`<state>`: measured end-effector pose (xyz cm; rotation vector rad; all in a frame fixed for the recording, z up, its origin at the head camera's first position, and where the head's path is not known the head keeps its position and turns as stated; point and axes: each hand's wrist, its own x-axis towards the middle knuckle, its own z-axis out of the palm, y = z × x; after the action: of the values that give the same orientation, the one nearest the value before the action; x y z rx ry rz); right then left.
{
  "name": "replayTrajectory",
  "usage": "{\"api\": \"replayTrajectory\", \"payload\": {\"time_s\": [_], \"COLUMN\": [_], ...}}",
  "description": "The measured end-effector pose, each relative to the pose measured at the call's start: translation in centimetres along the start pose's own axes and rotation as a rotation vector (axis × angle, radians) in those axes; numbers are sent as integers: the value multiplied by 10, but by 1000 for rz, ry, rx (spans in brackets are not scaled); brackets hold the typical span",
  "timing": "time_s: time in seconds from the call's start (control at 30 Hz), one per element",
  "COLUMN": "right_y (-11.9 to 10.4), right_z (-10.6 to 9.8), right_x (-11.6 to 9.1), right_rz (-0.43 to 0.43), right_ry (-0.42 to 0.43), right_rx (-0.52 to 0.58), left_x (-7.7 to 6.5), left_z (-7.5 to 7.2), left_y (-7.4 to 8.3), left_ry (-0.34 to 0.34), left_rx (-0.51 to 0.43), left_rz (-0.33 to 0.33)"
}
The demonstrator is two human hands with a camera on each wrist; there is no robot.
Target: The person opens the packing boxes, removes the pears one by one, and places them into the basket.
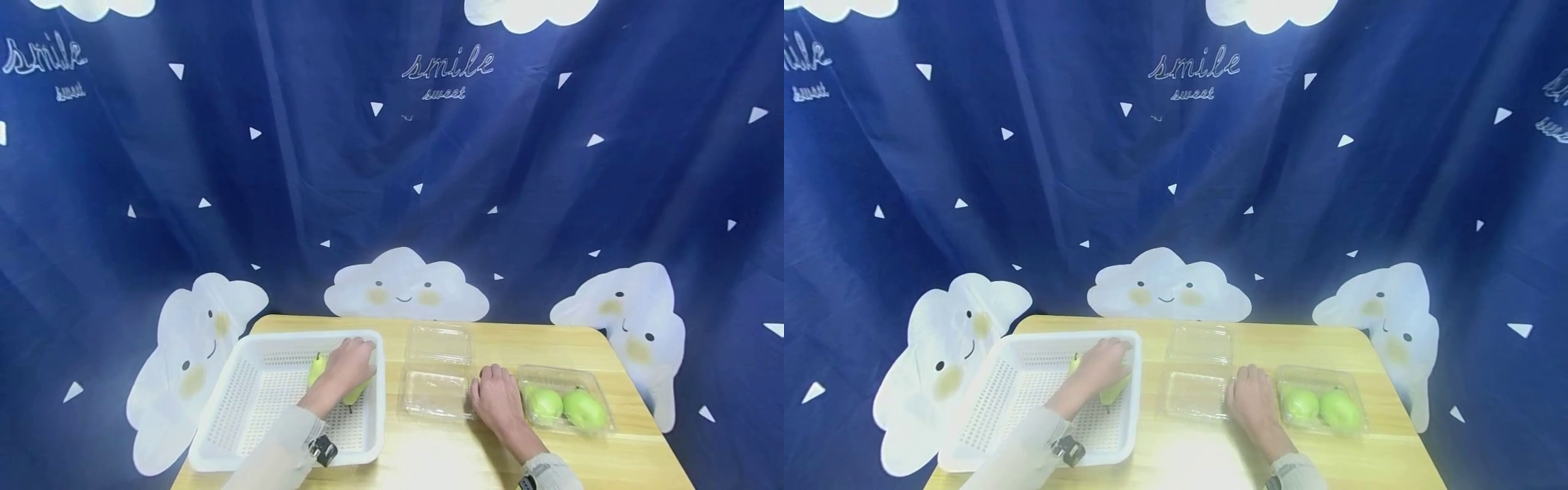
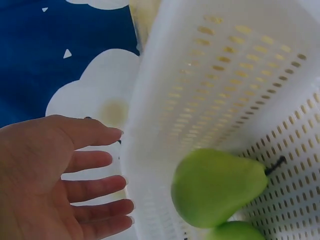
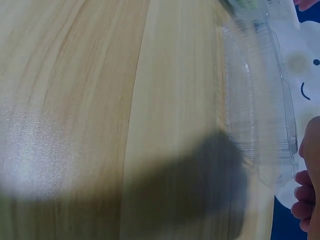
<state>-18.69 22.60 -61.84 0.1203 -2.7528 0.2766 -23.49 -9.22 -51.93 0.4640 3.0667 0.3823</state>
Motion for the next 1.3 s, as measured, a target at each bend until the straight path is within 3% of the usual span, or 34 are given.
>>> {"api": "replayTrajectory", "payload": {"time_s": [0.5,0.73,0.9,1.3], "right_y": [6,14,24,56], "right_z": [-10,-18,-26,-48], "right_x": [1,-1,-2,-4], "right_rz": [-43,-65,-92,-102], "right_ry": [32,31,79,155], "right_rx": [-4,-12,-22,-18], "left_x": [13,17,21,26], "left_z": [-4,0,5,24], "left_y": [44,70,86,123], "left_ry": [70,51,51,14], "left_rx": [58,43,35,115], "left_rz": [99,148,203,266]}}
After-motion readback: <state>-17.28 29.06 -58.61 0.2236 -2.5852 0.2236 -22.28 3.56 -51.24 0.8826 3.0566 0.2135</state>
